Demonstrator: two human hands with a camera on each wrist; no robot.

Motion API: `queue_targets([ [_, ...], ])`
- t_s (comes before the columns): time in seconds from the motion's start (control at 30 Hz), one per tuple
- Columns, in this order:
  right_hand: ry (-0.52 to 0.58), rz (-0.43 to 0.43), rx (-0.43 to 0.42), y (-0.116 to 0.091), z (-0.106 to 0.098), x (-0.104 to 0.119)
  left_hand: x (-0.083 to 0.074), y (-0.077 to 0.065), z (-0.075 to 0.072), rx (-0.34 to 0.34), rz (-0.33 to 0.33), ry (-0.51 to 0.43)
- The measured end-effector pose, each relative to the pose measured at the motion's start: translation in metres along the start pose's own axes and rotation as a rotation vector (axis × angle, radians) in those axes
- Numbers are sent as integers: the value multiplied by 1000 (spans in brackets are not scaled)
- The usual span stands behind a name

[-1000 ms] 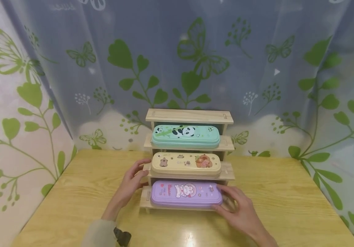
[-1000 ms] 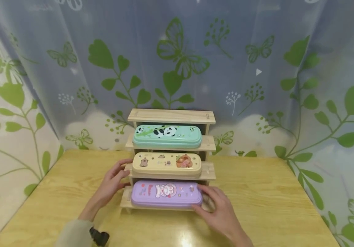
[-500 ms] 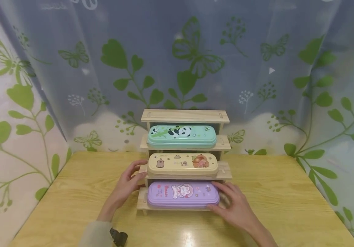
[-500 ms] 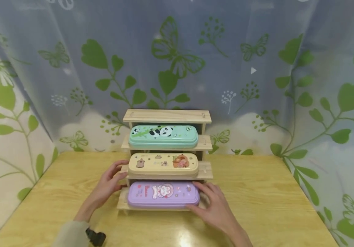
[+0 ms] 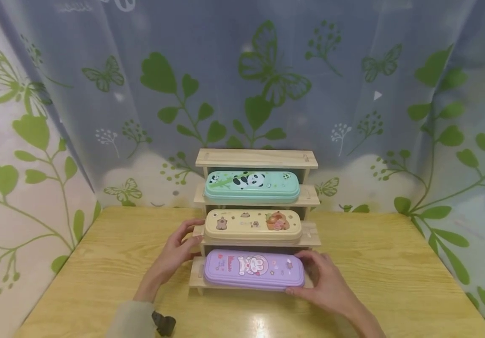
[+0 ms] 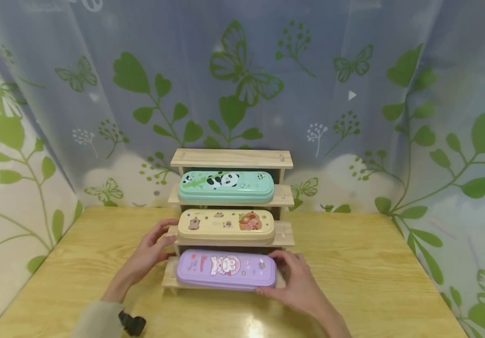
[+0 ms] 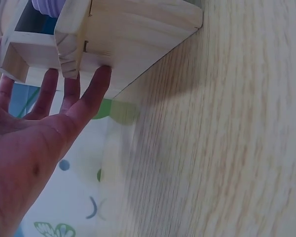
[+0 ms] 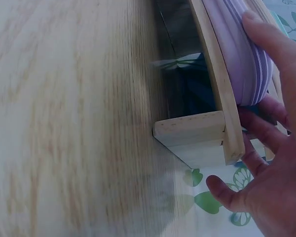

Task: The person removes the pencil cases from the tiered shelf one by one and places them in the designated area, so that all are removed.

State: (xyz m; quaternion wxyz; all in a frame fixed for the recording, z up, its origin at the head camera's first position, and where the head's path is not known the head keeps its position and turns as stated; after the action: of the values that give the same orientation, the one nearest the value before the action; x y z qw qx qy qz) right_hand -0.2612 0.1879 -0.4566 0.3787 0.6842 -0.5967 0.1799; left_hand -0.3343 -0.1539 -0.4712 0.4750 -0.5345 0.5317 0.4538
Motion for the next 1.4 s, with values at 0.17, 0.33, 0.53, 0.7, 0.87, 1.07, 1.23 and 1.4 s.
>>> queue_targets([
  [0.17, -2, 15, 21, 0, -3, -3, -1, 1, 1, -14, 10, -9],
  [0.33, -2, -10, 24, -2, -7, -2, -2, 1, 1, -21, 22, -9],
  [0.53, -7, -62, 37, 1, -9, 3, -1, 1, -3, -54, 27, -2],
  [0.7, 28, -79, 78, 5, -11, 3, 0, 0, -4, -60, 30, -3],
  [0.87, 94, -93, 113, 5, -16, 1, 2, 1, -1, -54, 34, -28],
  [1.07, 177, -88, 110, 7, -27, -6, 2, 4, -1, -64, 46, -32],
  [1.23, 219, -31, 118, 3, -40, -19, 1, 3, 1, -57, 52, -42],
  [1.4, 222, -27, 100, -1, -54, -28, 3, 2, -1, -65, 48, -42],
])
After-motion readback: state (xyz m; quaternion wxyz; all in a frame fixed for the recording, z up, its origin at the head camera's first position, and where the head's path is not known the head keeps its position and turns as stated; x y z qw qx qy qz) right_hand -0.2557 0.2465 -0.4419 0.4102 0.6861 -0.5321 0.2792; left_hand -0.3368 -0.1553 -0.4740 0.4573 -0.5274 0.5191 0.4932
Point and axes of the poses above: each hand's wrist, its own y-axis towards the middle knuckle, its own z-axis out of the palm, x = y × z, the point moved 10 cm from there along y, towards the middle knuckle, and after that the axes turned 12 degrees about -x, right-handed, at the moved point
